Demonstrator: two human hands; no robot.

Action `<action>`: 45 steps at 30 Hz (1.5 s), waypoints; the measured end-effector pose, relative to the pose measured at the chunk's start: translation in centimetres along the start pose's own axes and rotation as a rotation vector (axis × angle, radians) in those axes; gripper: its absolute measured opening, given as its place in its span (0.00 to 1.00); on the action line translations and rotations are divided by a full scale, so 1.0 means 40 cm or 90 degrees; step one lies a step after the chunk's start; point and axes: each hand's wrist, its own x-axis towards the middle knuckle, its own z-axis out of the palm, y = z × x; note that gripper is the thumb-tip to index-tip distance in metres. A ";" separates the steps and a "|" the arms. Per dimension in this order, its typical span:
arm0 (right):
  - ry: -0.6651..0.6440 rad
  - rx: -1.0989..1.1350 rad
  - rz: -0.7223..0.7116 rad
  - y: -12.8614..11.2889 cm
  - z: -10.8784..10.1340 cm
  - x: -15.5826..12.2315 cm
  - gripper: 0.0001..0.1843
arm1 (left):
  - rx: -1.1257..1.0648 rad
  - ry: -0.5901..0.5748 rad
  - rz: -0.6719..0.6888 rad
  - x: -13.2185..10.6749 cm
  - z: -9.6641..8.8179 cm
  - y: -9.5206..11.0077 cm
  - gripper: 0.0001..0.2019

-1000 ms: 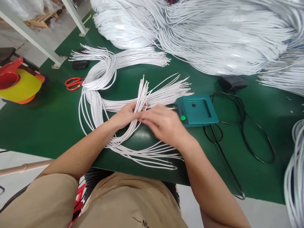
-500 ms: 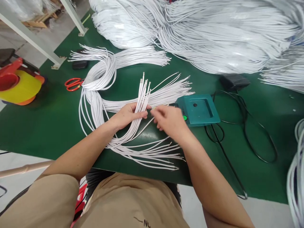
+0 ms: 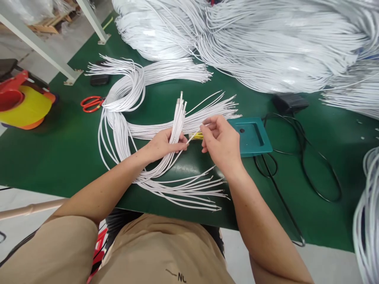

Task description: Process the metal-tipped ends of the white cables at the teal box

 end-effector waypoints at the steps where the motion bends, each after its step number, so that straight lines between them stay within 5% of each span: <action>1: 0.016 0.026 0.025 -0.003 -0.003 0.000 0.11 | -0.037 0.002 0.001 0.000 -0.006 0.002 0.14; 4: -0.023 0.126 0.100 -0.007 -0.007 0.003 0.19 | -0.092 -0.007 0.003 -0.002 -0.015 0.005 0.15; 9: -0.074 0.237 0.107 -0.006 0.007 0.007 0.11 | -0.110 -0.029 -0.004 -0.006 -0.001 0.006 0.16; 20: -0.126 0.291 0.082 -0.004 0.043 0.002 0.08 | -0.125 0.107 0.038 -0.012 0.033 0.016 0.16; 27: -0.260 0.494 0.194 0.007 0.044 0.011 0.13 | -0.178 0.102 0.044 -0.015 0.038 0.029 0.18; 35: -0.211 0.483 0.197 -0.001 0.039 0.013 0.15 | -0.112 0.042 0.041 -0.020 0.049 0.034 0.11; 45: -0.306 0.525 0.246 0.014 0.037 0.016 0.19 | -0.154 0.044 0.075 -0.020 0.051 0.023 0.14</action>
